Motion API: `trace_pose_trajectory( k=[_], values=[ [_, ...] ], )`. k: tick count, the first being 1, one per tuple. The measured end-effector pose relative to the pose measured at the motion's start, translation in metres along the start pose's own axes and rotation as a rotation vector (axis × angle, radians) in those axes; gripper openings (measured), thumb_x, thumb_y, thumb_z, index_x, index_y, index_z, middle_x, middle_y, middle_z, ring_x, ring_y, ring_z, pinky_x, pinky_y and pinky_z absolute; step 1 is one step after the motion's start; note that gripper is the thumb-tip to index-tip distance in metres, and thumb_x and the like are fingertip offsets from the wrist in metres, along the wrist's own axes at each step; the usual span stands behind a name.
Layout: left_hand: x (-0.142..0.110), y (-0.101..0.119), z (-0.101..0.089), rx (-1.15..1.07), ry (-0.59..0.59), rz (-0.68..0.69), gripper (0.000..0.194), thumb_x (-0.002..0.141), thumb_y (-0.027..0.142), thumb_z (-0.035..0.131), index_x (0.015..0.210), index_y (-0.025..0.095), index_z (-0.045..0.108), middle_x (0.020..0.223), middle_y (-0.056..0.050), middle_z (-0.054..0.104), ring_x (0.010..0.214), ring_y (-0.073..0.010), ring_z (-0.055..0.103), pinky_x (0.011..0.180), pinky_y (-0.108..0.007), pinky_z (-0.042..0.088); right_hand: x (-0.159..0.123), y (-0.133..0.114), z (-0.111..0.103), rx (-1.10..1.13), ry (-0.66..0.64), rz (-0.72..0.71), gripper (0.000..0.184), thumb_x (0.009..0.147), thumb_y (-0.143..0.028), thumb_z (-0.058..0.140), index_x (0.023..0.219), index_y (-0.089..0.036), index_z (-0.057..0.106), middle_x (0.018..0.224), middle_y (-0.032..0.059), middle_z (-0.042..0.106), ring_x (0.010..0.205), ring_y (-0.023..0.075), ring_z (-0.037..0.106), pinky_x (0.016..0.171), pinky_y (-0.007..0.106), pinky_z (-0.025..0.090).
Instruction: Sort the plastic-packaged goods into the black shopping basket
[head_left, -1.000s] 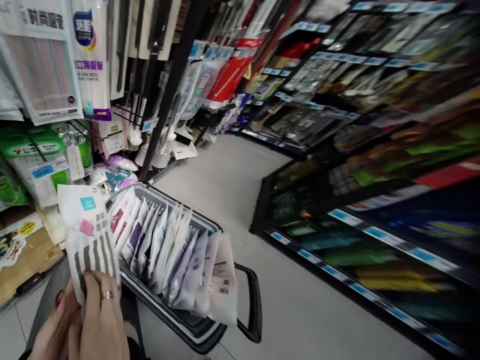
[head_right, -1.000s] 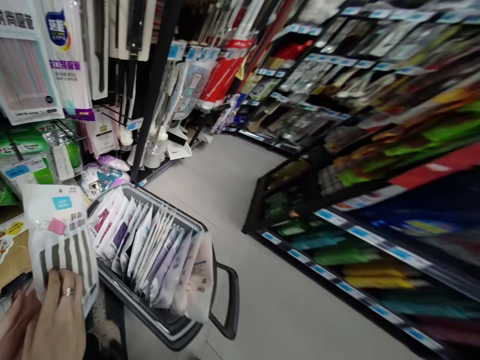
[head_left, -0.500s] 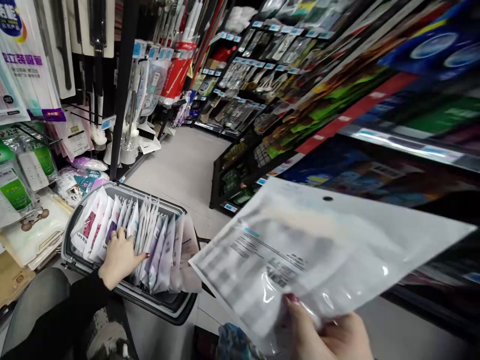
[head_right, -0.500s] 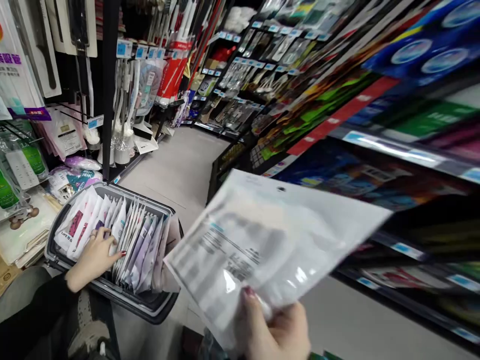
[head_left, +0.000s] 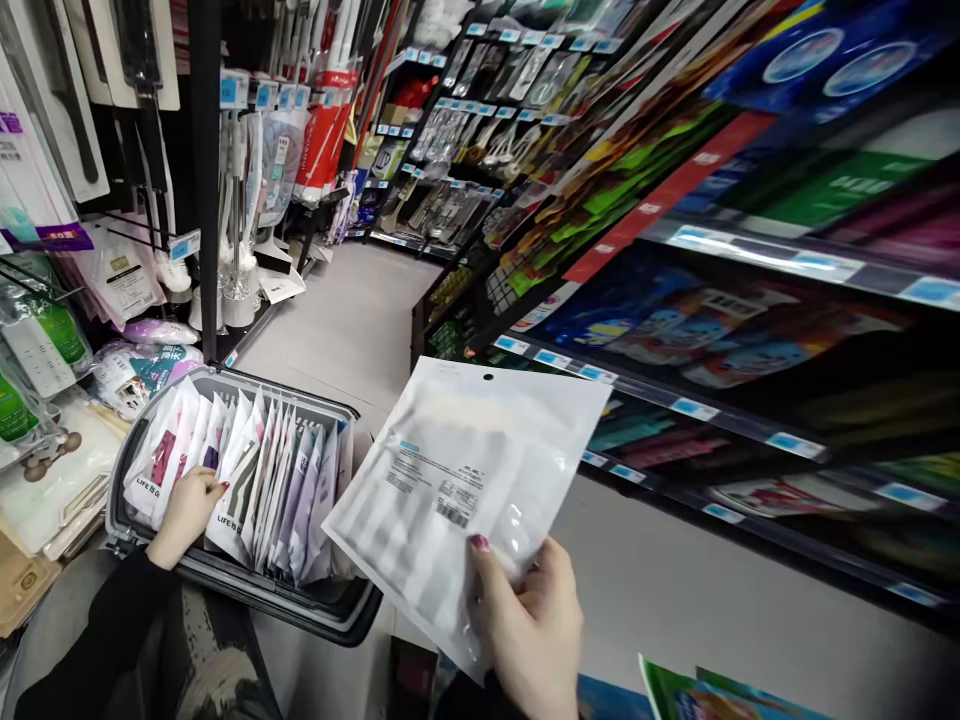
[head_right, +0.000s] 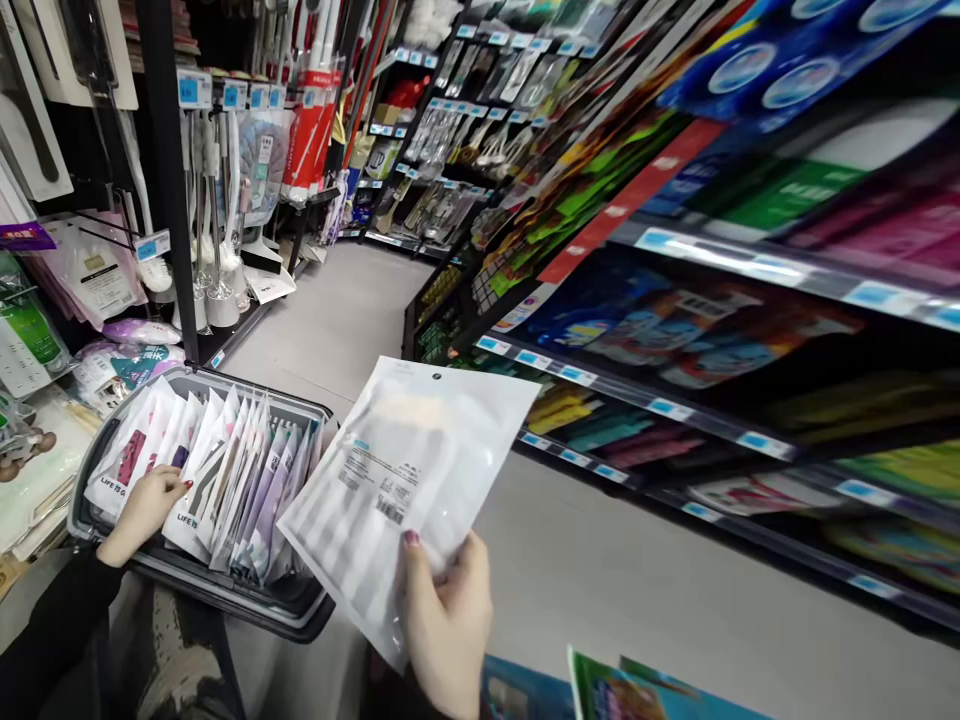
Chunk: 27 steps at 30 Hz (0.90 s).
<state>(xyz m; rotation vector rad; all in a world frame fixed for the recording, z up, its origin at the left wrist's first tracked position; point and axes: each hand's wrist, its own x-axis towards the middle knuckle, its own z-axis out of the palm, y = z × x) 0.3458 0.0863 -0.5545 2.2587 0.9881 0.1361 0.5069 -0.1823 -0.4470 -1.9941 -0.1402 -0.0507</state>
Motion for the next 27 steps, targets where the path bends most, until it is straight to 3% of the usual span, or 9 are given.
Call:
trace_pose_trajectory(
  k=[6, 10, 12, 15, 18, 21, 23, 27],
  values=[
    [-0.002, -0.003, 0.004, -0.007, 0.018, 0.014, 0.028, 0.082, 0.023, 0.041, 0.063, 0.016, 0.061, 0.106, -0.014, 0.058, 0.096, -0.023, 0.058, 0.087, -0.035, 0.042, 0.004, -0.012, 0.007, 0.097, -0.044, -0.02, 0.064, 0.072, -0.045, 0.058, 0.126, -0.015, 0.04, 0.12, 0.0152, 0.05, 0.111, 0.0304, 0.049, 0.09, 0.041, 0.04],
    [-0.006, 0.005, 0.001, -0.016, -0.035, 0.071, 0.031, 0.084, 0.029, 0.039, 0.067, 0.015, 0.062, 0.125, -0.016, 0.046, 0.103, -0.0238, 0.056, 0.087, -0.036, 0.043, 0.008, -0.031, 0.033, 0.104, -0.18, -0.17, 0.072, 0.075, -0.042, 0.055, 0.137, -0.019, 0.026, 0.139, 0.0124, 0.034, 0.123, 0.0281, 0.039, 0.097, 0.04, 0.036],
    [-0.012, 0.013, 0.0, -0.012, -0.084, 0.124, 0.038, 0.086, 0.035, 0.035, 0.068, 0.017, 0.063, 0.137, -0.012, 0.037, 0.108, -0.0245, 0.054, 0.09, -0.037, 0.042, 0.01, -0.044, 0.049, 0.006, -0.275, -0.251, 0.074, 0.078, -0.038, 0.051, 0.141, -0.019, 0.02, 0.142, 0.0116, 0.03, 0.12, 0.0266, 0.043, 0.094, 0.038, 0.039],
    [-0.02, 0.023, 0.0, 0.023, -0.117, 0.16, 0.047, 0.089, 0.035, 0.027, 0.07, 0.017, 0.065, 0.141, -0.012, 0.034, 0.113, -0.0292, 0.049, 0.098, -0.045, 0.034, 0.01, -0.064, 0.072, -0.163, -0.423, -0.332, 0.063, 0.08, -0.031, 0.045, 0.14, -0.021, 0.027, 0.131, 0.0111, 0.046, 0.094, 0.0227, 0.059, 0.08, 0.036, 0.047],
    [-0.025, 0.031, 0.002, 0.06, -0.124, 0.152, 0.035, 0.084, 0.027, 0.036, 0.077, 0.014, 0.068, 0.141, -0.018, 0.034, 0.117, -0.0365, 0.044, 0.097, -0.05, 0.032, 0.008, -0.08, 0.086, -0.195, -0.541, -0.422, 0.046, 0.081, -0.025, 0.038, 0.125, -0.02, 0.049, 0.115, 0.0073, 0.06, 0.085, 0.0207, 0.061, 0.077, 0.034, 0.048],
    [-0.032, 0.044, 0.005, 0.11, -0.083, 0.179, 0.029, 0.079, 0.023, 0.044, 0.092, 0.016, 0.068, 0.143, -0.016, 0.031, 0.118, -0.041, 0.038, 0.093, -0.053, 0.033, 0.01, -0.089, 0.089, -0.227, -0.527, -0.458, 0.042, 0.078, -0.023, 0.038, 0.114, -0.019, 0.058, 0.105, 0.0062, 0.065, 0.083, 0.0206, 0.061, 0.078, 0.033, 0.047],
    [-0.038, 0.059, 0.009, 0.17, -0.046, 0.253, 0.034, 0.081, 0.023, 0.04, 0.102, 0.016, 0.066, 0.136, -0.016, 0.041, 0.116, -0.0398, 0.038, 0.095, -0.056, 0.029, 0.015, -0.091, 0.086, -0.273, -0.47, -0.438, 0.043, 0.077, -0.024, 0.039, 0.114, -0.019, 0.059, 0.096, 0.0062, 0.067, 0.072, 0.0194, 0.061, 0.073, 0.033, 0.047],
    [-0.048, 0.087, 0.025, 0.229, -0.061, 0.384, 0.041, 0.085, 0.019, 0.03, 0.095, 0.009, 0.068, 0.107, -0.022, 0.061, 0.117, -0.0354, 0.04, 0.103, -0.058, 0.014, 0.026, -0.085, 0.076, -0.322, -0.332, -0.385, 0.043, 0.076, -0.028, 0.04, 0.114, -0.019, 0.059, 0.092, 0.0068, 0.068, 0.07, 0.0195, 0.06, 0.072, 0.032, 0.046]
  ],
)
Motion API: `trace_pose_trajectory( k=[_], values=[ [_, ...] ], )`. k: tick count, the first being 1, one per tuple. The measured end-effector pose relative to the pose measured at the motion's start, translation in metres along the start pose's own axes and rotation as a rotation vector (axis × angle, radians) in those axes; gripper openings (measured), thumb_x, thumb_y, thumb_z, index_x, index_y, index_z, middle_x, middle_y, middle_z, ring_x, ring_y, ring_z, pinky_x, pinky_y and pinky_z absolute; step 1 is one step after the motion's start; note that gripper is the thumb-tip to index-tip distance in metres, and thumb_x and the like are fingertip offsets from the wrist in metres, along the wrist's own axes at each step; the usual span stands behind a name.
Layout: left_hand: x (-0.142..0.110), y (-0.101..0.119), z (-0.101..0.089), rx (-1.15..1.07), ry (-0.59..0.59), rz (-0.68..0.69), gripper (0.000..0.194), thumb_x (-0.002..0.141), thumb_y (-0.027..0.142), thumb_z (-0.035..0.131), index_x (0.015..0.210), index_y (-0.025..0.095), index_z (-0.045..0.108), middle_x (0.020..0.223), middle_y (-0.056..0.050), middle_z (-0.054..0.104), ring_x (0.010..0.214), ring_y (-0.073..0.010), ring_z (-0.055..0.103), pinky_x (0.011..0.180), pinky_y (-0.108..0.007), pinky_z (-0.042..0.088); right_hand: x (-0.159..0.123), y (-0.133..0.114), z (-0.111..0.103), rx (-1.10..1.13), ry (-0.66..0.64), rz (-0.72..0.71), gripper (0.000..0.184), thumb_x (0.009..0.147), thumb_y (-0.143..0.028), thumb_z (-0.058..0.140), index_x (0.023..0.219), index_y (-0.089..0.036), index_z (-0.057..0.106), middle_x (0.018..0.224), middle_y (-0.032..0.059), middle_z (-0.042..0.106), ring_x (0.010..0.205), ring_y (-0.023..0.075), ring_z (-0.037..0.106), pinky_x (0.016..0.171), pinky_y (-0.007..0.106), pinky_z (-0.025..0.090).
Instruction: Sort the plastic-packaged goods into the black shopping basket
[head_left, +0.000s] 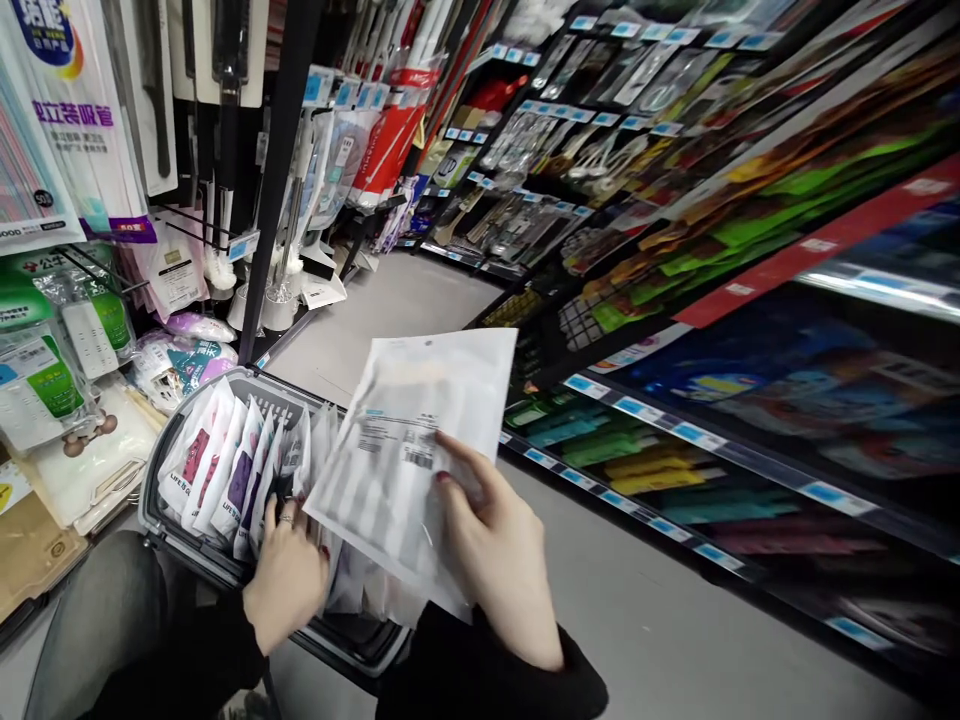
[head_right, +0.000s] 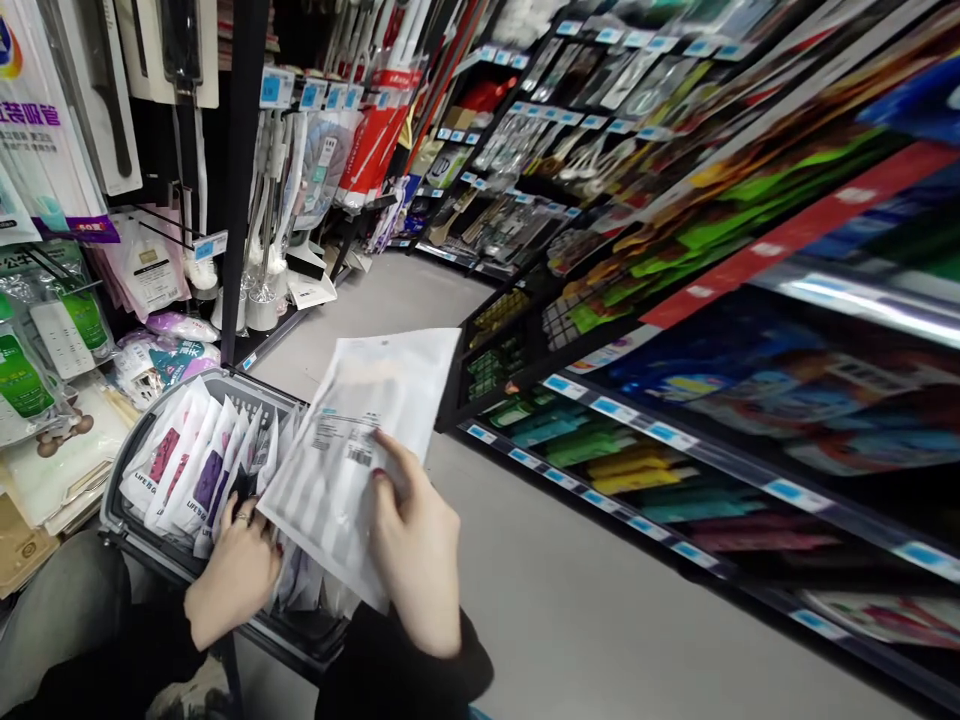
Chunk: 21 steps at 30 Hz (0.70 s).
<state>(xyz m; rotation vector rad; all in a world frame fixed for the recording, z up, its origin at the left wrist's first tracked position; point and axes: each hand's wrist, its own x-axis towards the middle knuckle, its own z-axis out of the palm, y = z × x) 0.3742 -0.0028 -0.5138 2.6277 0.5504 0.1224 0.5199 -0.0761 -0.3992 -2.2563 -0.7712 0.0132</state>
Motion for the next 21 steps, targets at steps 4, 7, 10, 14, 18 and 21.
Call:
trace_pose_trajectory(
  k=[4, 7, 10, 14, 18, 21],
  values=[
    [0.001, 0.01, 0.016, -0.067, 0.008, 0.04, 0.04, 0.084, 0.02, 0.032, 0.101, 0.004, 0.065, 0.117, -0.027, 0.056, 0.125, -0.0376, 0.032, 0.104, -0.061, 0.009, -0.003, 0.015, -0.004, -0.057, 0.035, 0.076, 0.043, 0.074, -0.032, 0.042, 0.111, -0.02, 0.061, 0.09, 0.0071, 0.068, 0.067, 0.0194, 0.059, 0.068, 0.032, 0.046],
    [-0.001, 0.003, 0.02, -0.125, -0.005, -0.01, 0.043, 0.085, 0.022, 0.031, 0.111, 0.002, 0.059, 0.122, -0.028, 0.052, 0.131, -0.0375, 0.022, 0.104, -0.062, 0.011, -0.007, 0.022, -0.006, -0.066, 0.036, 0.095, 0.043, 0.074, -0.033, 0.044, 0.11, -0.02, 0.062, 0.092, 0.0075, 0.067, 0.069, 0.0206, 0.06, 0.066, 0.032, 0.045],
    [-0.004, -0.009, 0.013, -0.161, 0.005, -0.094, 0.051, 0.08, 0.013, 0.033, 0.13, 0.0, 0.039, 0.13, -0.025, 0.046, 0.129, -0.0356, 0.026, 0.103, -0.053, 0.024, -0.01, 0.025, -0.009, -0.048, 0.036, 0.097, 0.043, 0.074, -0.033, 0.045, 0.111, -0.02, 0.061, 0.092, 0.0068, 0.067, 0.068, 0.0204, 0.059, 0.067, 0.032, 0.045],
    [-0.004, -0.031, -0.003, -0.161, 0.033, -0.205, 0.072, 0.065, -0.006, 0.032, 0.134, 0.013, 0.035, 0.126, -0.013, 0.049, 0.115, -0.0269, 0.043, 0.093, -0.037, 0.038, -0.009, 0.019, -0.015, -0.056, 0.06, 0.135, 0.042, 0.073, -0.034, 0.045, 0.111, -0.023, 0.061, 0.083, 0.0037, 0.067, 0.062, 0.0183, 0.056, 0.065, 0.032, 0.045],
    [-0.004, -0.046, -0.007, -0.116, 0.011, -0.267, 0.036, 0.075, 0.004, 0.034, 0.083, 0.013, 0.068, 0.111, -0.016, 0.055, 0.11, -0.0325, 0.044, 0.09, -0.042, 0.038, -0.005, 0.006, -0.01, -0.043, 0.019, 0.038, 0.04, 0.075, -0.029, 0.044, 0.11, -0.02, 0.061, 0.087, 0.0049, 0.068, 0.063, 0.0179, 0.059, 0.068, 0.031, 0.046],
    [-0.005, -0.052, -0.004, -0.115, 0.022, -0.289, 0.034, 0.077, 0.008, 0.036, 0.082, 0.012, 0.069, 0.099, -0.016, 0.059, 0.109, -0.032, 0.045, 0.091, -0.042, 0.037, 0.0, -0.009, 0.011, -0.116, -0.032, -0.119, 0.039, 0.078, -0.021, 0.041, 0.112, -0.017, 0.059, 0.091, 0.0077, 0.068, 0.069, 0.0187, 0.062, 0.069, 0.03, 0.047]
  ],
)
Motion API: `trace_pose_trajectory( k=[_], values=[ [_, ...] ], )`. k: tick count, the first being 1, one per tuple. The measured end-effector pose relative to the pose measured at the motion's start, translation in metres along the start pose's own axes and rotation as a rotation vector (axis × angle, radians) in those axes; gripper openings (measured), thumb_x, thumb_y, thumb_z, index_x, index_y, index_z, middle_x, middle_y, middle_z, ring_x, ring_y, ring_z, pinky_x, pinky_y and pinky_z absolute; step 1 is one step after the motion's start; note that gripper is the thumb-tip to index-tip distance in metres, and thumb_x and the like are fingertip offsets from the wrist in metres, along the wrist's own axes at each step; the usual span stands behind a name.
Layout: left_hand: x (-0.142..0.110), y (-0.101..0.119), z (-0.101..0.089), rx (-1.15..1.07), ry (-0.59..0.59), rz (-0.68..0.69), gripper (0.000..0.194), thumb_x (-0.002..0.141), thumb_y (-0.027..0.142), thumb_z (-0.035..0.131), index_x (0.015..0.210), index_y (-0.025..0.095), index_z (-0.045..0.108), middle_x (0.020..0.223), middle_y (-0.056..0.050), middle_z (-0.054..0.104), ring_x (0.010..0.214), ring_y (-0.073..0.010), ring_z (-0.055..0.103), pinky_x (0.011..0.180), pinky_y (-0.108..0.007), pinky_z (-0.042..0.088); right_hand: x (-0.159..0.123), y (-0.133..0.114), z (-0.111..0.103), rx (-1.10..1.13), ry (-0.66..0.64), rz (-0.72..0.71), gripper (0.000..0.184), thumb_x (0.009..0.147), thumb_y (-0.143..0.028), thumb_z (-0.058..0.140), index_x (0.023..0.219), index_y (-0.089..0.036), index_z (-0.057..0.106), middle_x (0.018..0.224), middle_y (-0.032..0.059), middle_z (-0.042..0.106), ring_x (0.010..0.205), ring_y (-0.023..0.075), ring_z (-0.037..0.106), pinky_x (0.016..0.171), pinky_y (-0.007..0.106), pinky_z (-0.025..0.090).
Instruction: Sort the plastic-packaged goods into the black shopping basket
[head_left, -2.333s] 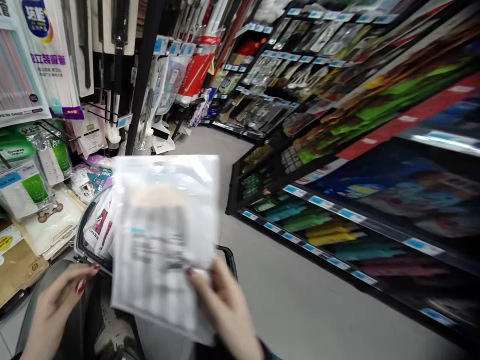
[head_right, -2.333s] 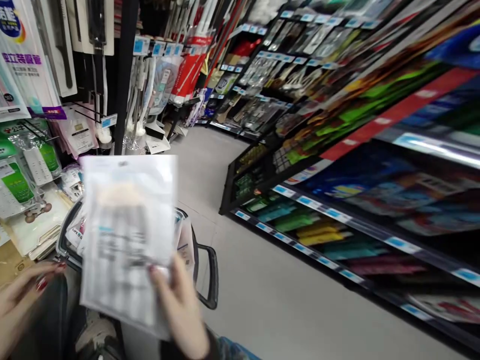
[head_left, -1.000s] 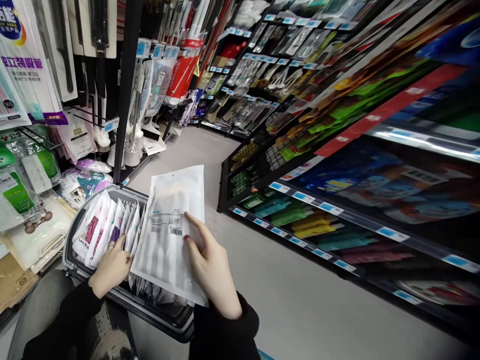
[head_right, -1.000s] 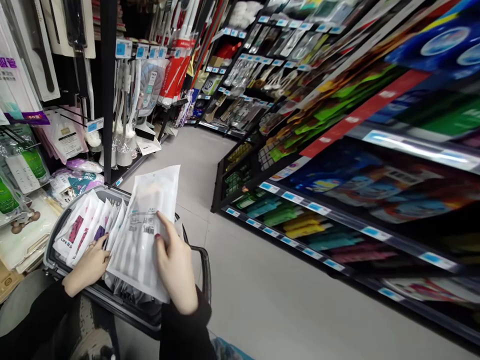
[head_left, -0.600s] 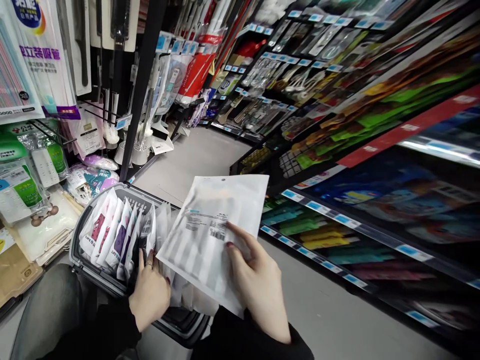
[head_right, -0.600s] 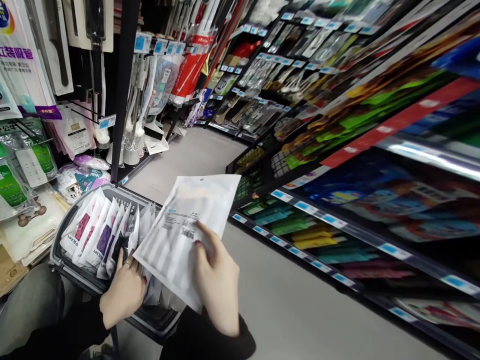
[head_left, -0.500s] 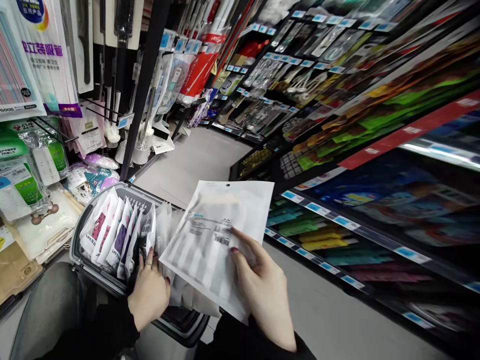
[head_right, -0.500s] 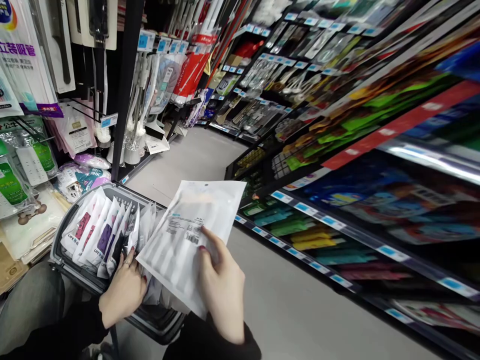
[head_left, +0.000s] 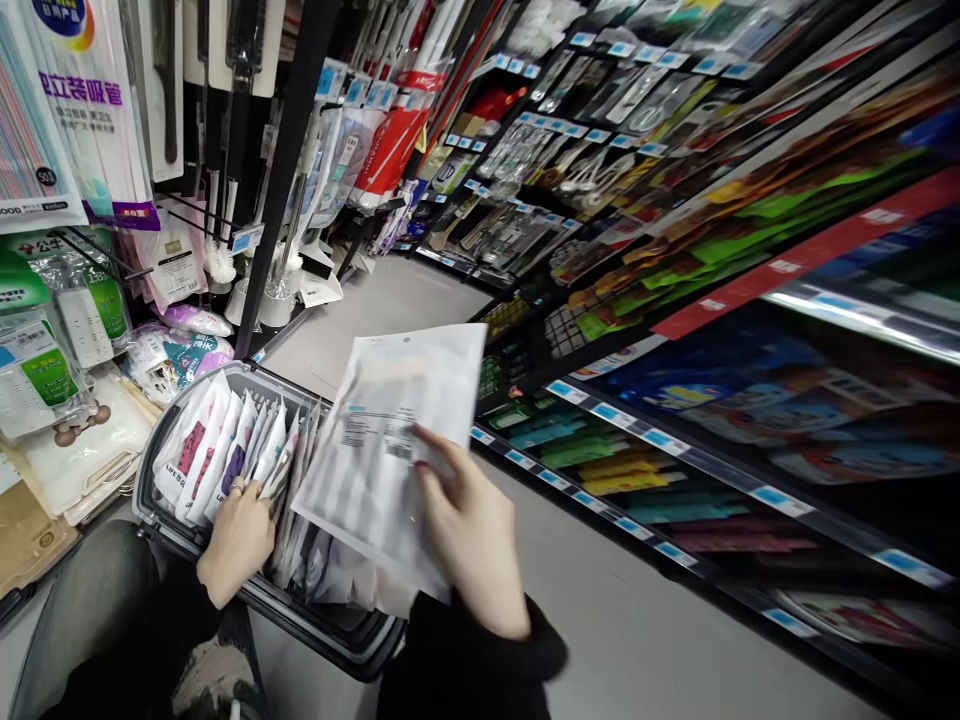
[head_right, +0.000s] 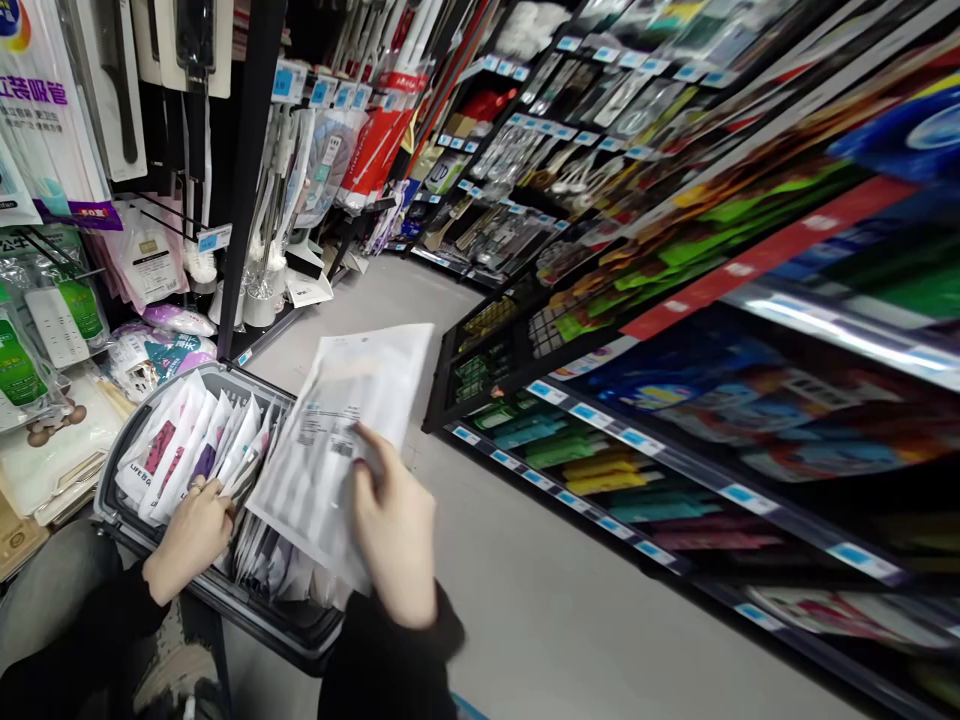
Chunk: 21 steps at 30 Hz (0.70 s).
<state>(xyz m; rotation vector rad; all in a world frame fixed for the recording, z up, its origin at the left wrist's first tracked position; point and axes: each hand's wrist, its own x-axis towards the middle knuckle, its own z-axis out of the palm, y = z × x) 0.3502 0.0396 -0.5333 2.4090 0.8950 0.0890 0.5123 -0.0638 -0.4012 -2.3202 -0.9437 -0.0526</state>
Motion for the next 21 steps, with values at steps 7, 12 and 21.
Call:
trace_pose_trajectory(
  k=[7, 12, 21],
  values=[
    [0.016, -0.033, -0.009, -0.15, -0.131, -0.063, 0.03, 0.069, 0.009, 0.047, 0.085, 0.02, 0.071, 0.091, -0.007, 0.068, 0.088, -0.0191, 0.061, 0.079, -0.026, 0.043, -0.006, -0.06, 0.085, -0.496, -0.369, -0.204, 0.042, 0.073, 0.009, 0.031, 0.106, -0.004, 0.054, 0.088, 0.0182, 0.064, 0.072, 0.0218, 0.065, 0.059, 0.029, 0.05],
    [0.023, -0.038, -0.012, -0.148, -0.169, -0.127, 0.023, 0.068, 0.008, 0.046, 0.074, 0.015, 0.066, 0.082, -0.011, 0.067, 0.08, -0.021, 0.061, 0.067, -0.028, 0.042, -0.025, -0.067, 0.147, -0.539, -0.55, -0.124, 0.028, 0.08, 0.004, 0.034, 0.093, -0.002, 0.058, 0.086, 0.0196, 0.062, 0.08, 0.0223, 0.066, 0.064, 0.027, 0.053],
    [0.023, -0.035, -0.01, -0.201, -0.261, -0.058, 0.031, 0.083, 0.028, 0.033, 0.069, 0.018, 0.059, 0.082, -0.007, 0.057, 0.084, -0.0186, 0.058, 0.078, -0.029, 0.042, -0.031, -0.037, 0.156, -0.518, -0.577, -0.008, 0.028, 0.082, 0.002, 0.034, 0.102, -0.002, 0.054, 0.085, 0.0198, 0.063, 0.081, 0.0223, 0.067, 0.068, 0.028, 0.053]
  ],
)
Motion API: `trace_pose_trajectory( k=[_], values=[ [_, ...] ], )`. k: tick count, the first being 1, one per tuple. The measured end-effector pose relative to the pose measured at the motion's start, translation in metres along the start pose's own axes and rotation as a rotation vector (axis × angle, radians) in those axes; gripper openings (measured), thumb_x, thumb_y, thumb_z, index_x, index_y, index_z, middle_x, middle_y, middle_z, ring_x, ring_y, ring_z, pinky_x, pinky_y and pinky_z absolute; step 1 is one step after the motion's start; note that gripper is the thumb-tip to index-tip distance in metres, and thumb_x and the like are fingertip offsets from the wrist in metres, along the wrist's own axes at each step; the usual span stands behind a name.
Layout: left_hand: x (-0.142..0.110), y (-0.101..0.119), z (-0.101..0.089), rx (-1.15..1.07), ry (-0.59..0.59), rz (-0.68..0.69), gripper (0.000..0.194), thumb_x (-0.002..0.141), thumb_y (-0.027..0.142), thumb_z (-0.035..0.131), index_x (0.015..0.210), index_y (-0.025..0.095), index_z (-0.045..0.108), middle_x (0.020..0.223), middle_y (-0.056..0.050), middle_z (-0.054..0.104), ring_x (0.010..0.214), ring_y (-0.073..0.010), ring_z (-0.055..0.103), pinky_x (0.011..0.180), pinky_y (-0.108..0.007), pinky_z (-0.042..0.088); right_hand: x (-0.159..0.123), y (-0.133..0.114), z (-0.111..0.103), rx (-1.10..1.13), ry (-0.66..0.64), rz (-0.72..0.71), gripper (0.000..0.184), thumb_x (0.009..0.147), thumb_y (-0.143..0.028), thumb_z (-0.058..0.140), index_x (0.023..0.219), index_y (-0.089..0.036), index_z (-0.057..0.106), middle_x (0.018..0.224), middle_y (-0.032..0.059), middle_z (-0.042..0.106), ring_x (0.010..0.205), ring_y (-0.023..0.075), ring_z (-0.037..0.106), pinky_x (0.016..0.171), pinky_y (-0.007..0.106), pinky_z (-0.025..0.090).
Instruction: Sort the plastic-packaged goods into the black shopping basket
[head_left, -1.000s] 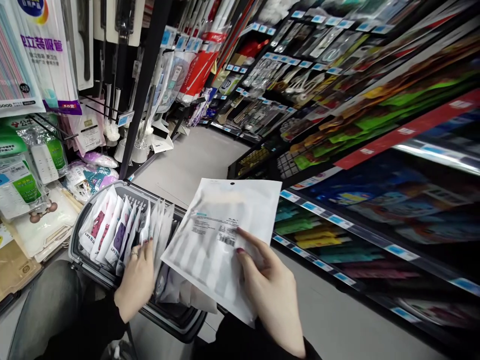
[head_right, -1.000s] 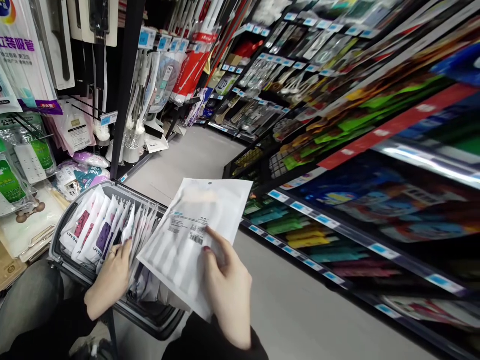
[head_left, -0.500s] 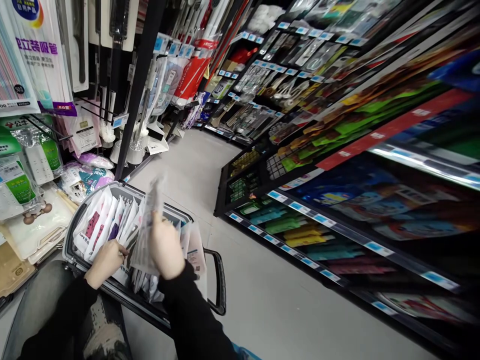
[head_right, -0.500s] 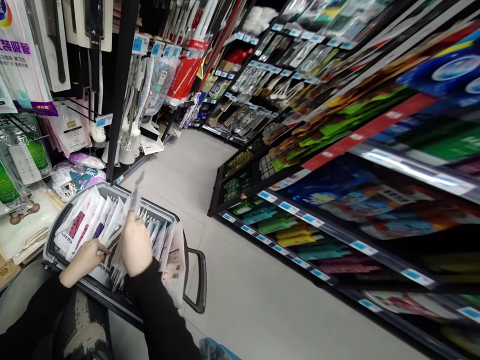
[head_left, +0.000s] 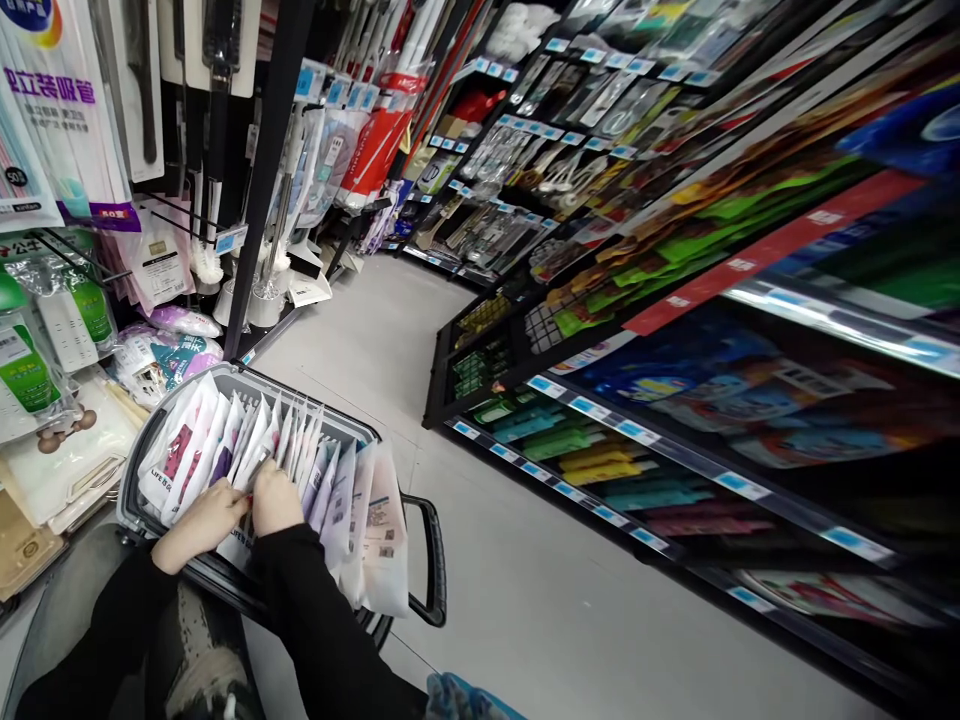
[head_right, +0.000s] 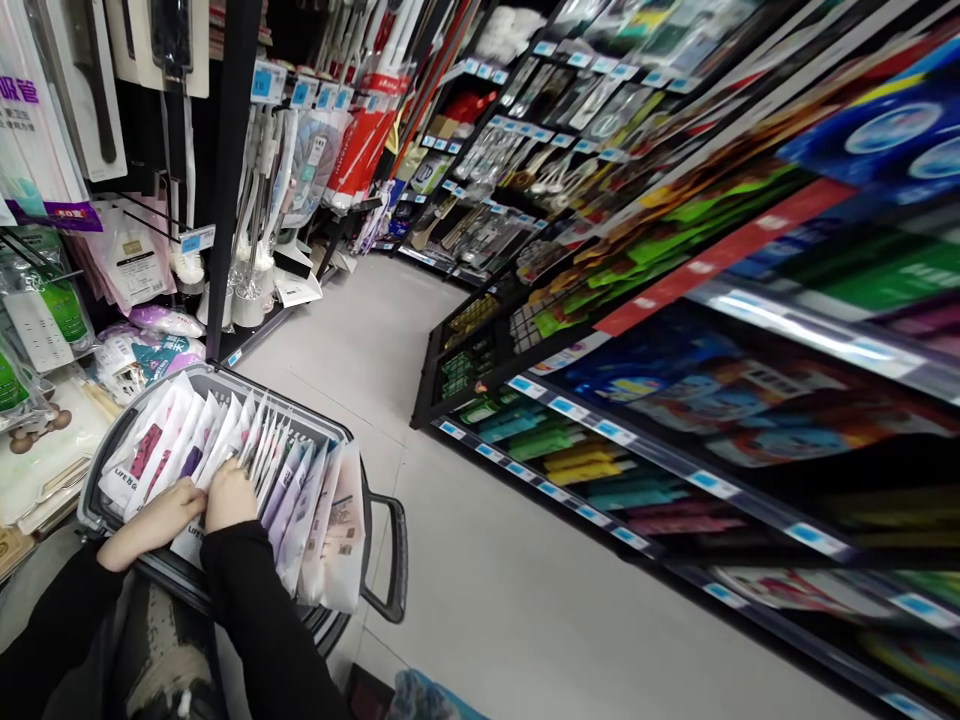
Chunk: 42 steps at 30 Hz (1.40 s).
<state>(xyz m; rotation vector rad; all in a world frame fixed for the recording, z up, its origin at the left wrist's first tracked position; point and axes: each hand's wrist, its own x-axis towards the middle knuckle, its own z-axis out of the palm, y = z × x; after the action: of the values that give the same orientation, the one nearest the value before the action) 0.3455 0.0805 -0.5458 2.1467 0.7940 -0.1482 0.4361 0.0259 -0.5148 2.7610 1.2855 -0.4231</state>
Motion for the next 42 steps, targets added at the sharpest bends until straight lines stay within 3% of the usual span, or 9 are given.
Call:
trace_pose_trajectory(
  k=[9, 14, 16, 19, 23, 28, 34, 38, 42],
  values=[
    [0.004, -0.003, 0.003, 0.016, 0.015, 0.002, 0.036, 0.085, 0.025, 0.024, 0.069, 0.018, 0.056, 0.082, -0.008, 0.055, 0.085, -0.0193, 0.056, 0.08, -0.031, 0.041, 0.001, -0.002, 0.002, 0.077, -0.072, -0.045, 0.039, 0.083, 0.0, 0.029, 0.118, 0.006, 0.045, 0.093, 0.0264, 0.062, 0.087, 0.0274, 0.065, 0.072, 0.034, 0.051],
    [-0.013, 0.015, -0.001, 0.075, 0.035, -0.012, 0.038, 0.084, 0.039, 0.033, 0.08, 0.019, 0.065, 0.088, -0.006, 0.057, 0.081, -0.0178, 0.059, 0.077, -0.029, 0.043, -0.022, 0.038, -0.014, 0.341, -0.103, -0.244, 0.057, 0.077, -0.005, 0.043, 0.132, -0.011, 0.037, 0.097, 0.0107, 0.066, 0.093, 0.0183, 0.063, 0.082, 0.025, 0.047],
    [-0.017, 0.032, 0.0, 0.129, 0.085, -0.05, 0.043, 0.082, 0.047, 0.036, 0.087, 0.018, 0.067, 0.09, -0.009, 0.058, 0.082, -0.0213, 0.06, 0.077, -0.032, 0.044, -0.031, 0.055, -0.02, 0.459, -0.002, -0.118, 0.043, 0.082, -0.008, 0.037, 0.123, -0.014, 0.046, 0.095, 0.0077, 0.067, 0.093, 0.0166, 0.063, 0.084, 0.024, 0.045],
    [-0.01, 0.063, 0.005, 0.244, 0.169, -0.108, 0.047, 0.081, 0.046, 0.038, 0.085, 0.01, 0.068, 0.096, -0.017, 0.057, 0.085, -0.0289, 0.058, 0.074, -0.039, 0.044, -0.031, 0.063, -0.019, 0.351, 0.078, 0.196, 0.032, 0.087, -0.021, 0.039, 0.114, -0.007, 0.049, 0.101, 0.0163, 0.063, 0.095, 0.0244, 0.061, 0.081, 0.032, 0.045],
    [0.014, 0.086, 0.01, 0.36, 0.239, -0.136, 0.035, 0.078, 0.028, 0.043, 0.089, 0.006, 0.068, 0.114, -0.023, 0.049, 0.108, -0.0369, 0.045, 0.073, -0.04, 0.044, -0.013, 0.054, -0.004, 0.295, -0.026, 0.232, 0.032, 0.086, -0.024, 0.043, 0.109, -0.003, 0.048, 0.1, 0.0223, 0.062, 0.093, 0.0289, 0.062, 0.078, 0.036, 0.045],
    [0.034, 0.075, 0.008, 0.394, 0.241, -0.139, 0.028, 0.075, 0.021, 0.047, 0.087, 0.008, 0.069, 0.113, -0.021, 0.049, 0.106, -0.0342, 0.046, 0.077, -0.042, 0.043, 0.003, 0.052, 0.005, 0.32, -0.038, 0.211, 0.037, 0.084, -0.029, 0.044, 0.109, -0.002, 0.047, 0.096, 0.0227, 0.064, 0.091, 0.03, 0.063, 0.078, 0.037, 0.045],
    [0.031, 0.052, 0.001, 0.382, 0.229, -0.13, 0.032, 0.076, 0.018, 0.041, 0.091, 0.009, 0.068, 0.114, -0.022, 0.051, 0.099, -0.034, 0.051, 0.072, -0.042, 0.044, 0.007, 0.049, 0.011, 0.336, 0.024, 0.171, 0.066, 0.08, -0.029, 0.048, 0.13, 0.006, 0.024, 0.112, 0.0262, 0.056, 0.104, 0.0271, 0.057, 0.084, 0.033, 0.043],
    [0.031, 0.055, 0.013, 0.403, 0.257, -0.106, 0.039, 0.079, 0.015, 0.034, 0.097, 0.006, 0.066, 0.123, -0.025, 0.046, 0.111, -0.0385, 0.042, 0.089, -0.054, 0.031, 0.006, 0.051, 0.014, 0.337, 0.04, 0.226, 0.058, 0.079, -0.017, 0.044, 0.127, 0.008, 0.026, 0.102, 0.0257, 0.061, 0.098, 0.0271, 0.061, 0.081, 0.034, 0.044],
    [0.029, 0.062, 0.016, 0.373, 0.244, -0.045, 0.041, 0.081, 0.023, 0.035, 0.102, 0.006, 0.065, 0.13, -0.024, 0.043, 0.124, -0.0354, 0.031, 0.103, -0.05, 0.015, 0.0, 0.053, 0.012, 0.359, 0.09, 0.242, 0.048, 0.085, -0.016, 0.032, 0.127, 0.006, 0.028, 0.097, 0.0243, 0.064, 0.094, 0.0282, 0.063, 0.08, 0.037, 0.044]
  ],
)
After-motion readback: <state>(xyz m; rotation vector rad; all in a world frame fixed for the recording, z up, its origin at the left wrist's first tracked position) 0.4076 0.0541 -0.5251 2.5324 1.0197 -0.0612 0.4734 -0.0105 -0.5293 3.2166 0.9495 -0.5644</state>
